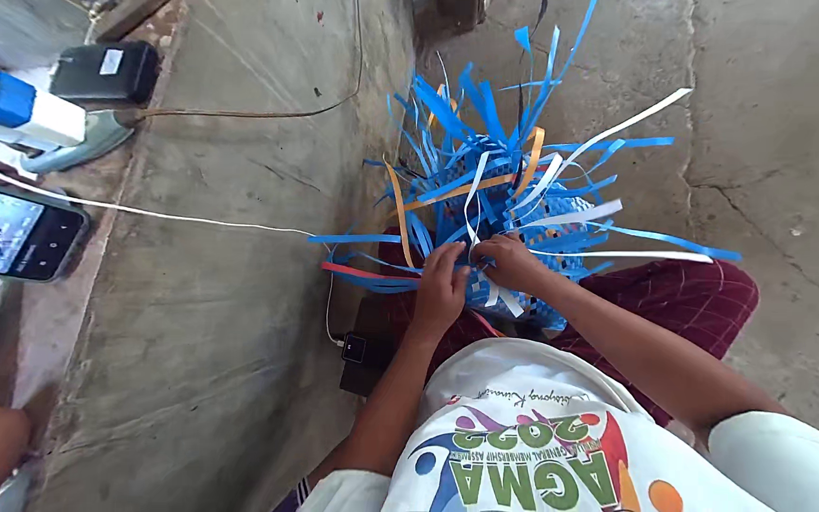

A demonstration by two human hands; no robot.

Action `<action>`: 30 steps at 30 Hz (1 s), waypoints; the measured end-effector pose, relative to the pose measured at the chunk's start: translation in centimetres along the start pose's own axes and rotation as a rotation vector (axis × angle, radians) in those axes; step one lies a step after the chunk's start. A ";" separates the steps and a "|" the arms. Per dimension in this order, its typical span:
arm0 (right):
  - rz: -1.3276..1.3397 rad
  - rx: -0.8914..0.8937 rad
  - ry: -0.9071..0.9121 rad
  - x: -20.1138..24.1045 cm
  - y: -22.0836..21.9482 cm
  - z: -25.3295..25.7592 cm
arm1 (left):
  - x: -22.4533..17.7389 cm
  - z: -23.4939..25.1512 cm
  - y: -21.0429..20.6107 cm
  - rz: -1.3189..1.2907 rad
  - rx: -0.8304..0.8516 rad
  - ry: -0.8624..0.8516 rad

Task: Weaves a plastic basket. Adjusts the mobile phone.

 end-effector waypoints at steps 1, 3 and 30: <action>-0.002 -0.001 0.023 0.1 0.1 -0.1 | 0.5 0.7 -1.0 0.055 0.042 0.039; 0.046 0.018 0.056 -0.1 0.5 -0.6 | 1.7 1.3 -2.2 0.044 0.114 0.152; 0.200 -0.035 -0.221 -2.0 -0.4 -3.2 | 4.7 -0.2 -2.5 -0.048 0.448 0.061</action>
Point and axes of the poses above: each hand's wrist, its own z-axis towards the middle knuckle, its own y-axis out of the back of the hand, x = y × z, the point moved 6 cm from there along z, towards the middle knuckle, and after that the axes turned 10 degrees about -x, right-handed, at the moved point
